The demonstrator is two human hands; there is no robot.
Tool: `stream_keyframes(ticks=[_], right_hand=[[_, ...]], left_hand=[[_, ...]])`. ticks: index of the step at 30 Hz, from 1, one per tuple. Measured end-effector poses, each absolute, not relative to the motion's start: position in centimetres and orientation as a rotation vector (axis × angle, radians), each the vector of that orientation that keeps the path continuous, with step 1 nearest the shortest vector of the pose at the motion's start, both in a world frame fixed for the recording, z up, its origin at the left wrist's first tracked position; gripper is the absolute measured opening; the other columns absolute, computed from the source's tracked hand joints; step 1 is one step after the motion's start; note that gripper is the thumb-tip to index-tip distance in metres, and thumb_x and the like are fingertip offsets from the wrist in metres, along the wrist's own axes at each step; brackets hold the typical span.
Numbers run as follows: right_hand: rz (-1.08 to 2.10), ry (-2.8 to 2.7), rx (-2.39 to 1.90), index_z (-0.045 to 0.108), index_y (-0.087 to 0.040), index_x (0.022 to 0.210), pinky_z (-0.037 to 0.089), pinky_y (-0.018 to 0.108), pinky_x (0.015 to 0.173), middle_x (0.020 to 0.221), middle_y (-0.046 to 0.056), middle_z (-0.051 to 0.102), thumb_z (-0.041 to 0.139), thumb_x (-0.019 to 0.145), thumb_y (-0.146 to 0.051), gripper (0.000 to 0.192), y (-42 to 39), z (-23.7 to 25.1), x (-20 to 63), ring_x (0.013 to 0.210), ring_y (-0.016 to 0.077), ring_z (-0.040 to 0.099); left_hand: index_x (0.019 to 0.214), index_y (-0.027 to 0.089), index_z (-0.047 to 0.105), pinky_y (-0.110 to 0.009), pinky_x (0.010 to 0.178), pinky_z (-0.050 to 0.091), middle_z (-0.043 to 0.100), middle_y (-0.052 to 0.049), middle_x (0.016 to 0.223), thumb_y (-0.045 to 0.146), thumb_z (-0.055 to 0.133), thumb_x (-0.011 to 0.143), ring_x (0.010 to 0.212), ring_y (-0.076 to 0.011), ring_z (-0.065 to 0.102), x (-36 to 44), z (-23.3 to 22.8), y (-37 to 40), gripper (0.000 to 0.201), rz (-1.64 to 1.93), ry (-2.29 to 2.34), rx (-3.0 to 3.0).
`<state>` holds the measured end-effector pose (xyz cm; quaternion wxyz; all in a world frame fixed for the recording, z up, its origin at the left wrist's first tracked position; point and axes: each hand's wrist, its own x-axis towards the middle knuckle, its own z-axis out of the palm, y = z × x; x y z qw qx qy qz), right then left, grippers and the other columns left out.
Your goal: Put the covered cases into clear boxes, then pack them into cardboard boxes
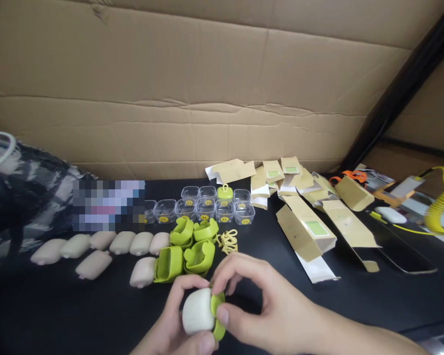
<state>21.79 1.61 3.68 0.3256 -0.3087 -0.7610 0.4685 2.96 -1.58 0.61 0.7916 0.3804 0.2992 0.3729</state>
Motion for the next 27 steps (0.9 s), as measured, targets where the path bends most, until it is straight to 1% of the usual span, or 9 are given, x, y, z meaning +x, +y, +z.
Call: stream_keyframes(ticks=[4, 7, 10, 16, 20, 24, 27], right_hand=[[1.257, -1.981, -0.826, 0.058, -0.019, 0.087, 0.051, 0.031, 0.078, 0.092, 0.003, 0.062, 0.061, 0.07, -0.002, 0.024, 1.5, 3.7, 21.7, 0.084, 0.0167, 0.061], [1.192, -1.996, -0.793, 0.056, -0.019, 0.085, 0.051, 0.03, 0.077, 0.093, 0.003, 0.063, 0.062, 0.062, 0.002, 0.032, 1.5, 3.5, 21.4, 0.084, 0.0171, 0.062], [1.115, -2.011, -0.759, 0.055, -0.019, 0.083, 0.05, 0.029, 0.075, 0.091, 0.002, 0.064, 0.06, 0.059, 0.004, 0.034, 1.5, 3.2, 21.2, 0.082, 0.0164, 0.062], [1.125, -2.026, -0.76, 0.052, -0.02, 0.081, 0.05, 0.028, 0.071, 0.087, 0.001, 0.061, 0.056, 0.056, 0.002, 0.033, 1.6, 2.6, 21.2, 0.078, 0.0158, 0.06], [1.103, -2.033, -0.781, 0.05, -0.021, 0.079, 0.047, 0.026, 0.068, 0.085, -0.001, 0.058, 0.054, 0.055, 0.003, 0.034, 1.6, 2.3, 21.2, 0.076, 0.015, 0.058], [1.195, -2.04, -0.833, 0.051, -0.021, 0.079, 0.048, 0.029, 0.075, 0.09, 0.0, 0.059, 0.059, 0.059, 0.005, 0.033, 1.7, 2.6, 21.3, 0.083, 0.0157, 0.059], [1.207, -2.048, -0.821, 0.053, -0.022, 0.085, 0.049, 0.029, 0.077, 0.092, 0.0, 0.06, 0.064, 0.063, 0.002, 0.034, 1.8, 3.1, 21.7, 0.083, 0.0158, 0.059]], left_hand=[[0.101, 0.023, 0.044, -0.023, 0.06, 0.027, 0.048, 0.007, 0.076, 0.049, 0.08, 0.07, 0.062, -0.0042, 0.037, 3.1, 0.4, -1.9, 0.055, 0.849, 0.615, 0.854], [0.101, 0.023, 0.044, -0.022, 0.058, 0.026, 0.045, 0.007, 0.076, 0.052, 0.079, 0.069, 0.061, -0.0042, 0.034, 3.2, 0.0, -1.8, 0.056, 0.86, 0.638, 0.887], [0.101, 0.023, 0.042, -0.022, 0.059, 0.028, 0.046, 0.007, 0.077, 0.054, 0.079, 0.068, 0.061, -0.0041, 0.037, 3.0, 0.0, -1.6, 0.058, 0.813, 0.643, 0.886], [0.099, 0.022, 0.041, -0.021, 0.059, 0.028, 0.046, 0.008, 0.074, 0.049, 0.08, 0.069, 0.06, -0.0032, 0.037, 2.7, 0.5, -1.3, 0.056, 0.726, 0.591, 0.85], [0.099, 0.022, 0.042, -0.02, 0.058, 0.028, 0.045, 0.009, 0.073, 0.048, 0.079, 0.071, 0.059, -0.0026, 0.036, 2.7, 0.5, -1.2, 0.054, 0.72, 0.563, 0.854], [0.1, 0.022, 0.044, -0.019, 0.058, 0.032, 0.048, 0.008, 0.074, 0.045, 0.079, 0.073, 0.059, -0.0019, 0.041, 2.7, 0.2, -1.3, 0.05, 0.744, 0.551, 0.834], [0.103, 0.024, 0.046, -0.019, 0.062, 0.036, 0.056, 0.007, 0.079, 0.04, 0.084, 0.067, 0.062, -0.0023, 0.049, 2.9, -0.4, -1.4, 0.055, 0.839, 0.583, 0.766]])
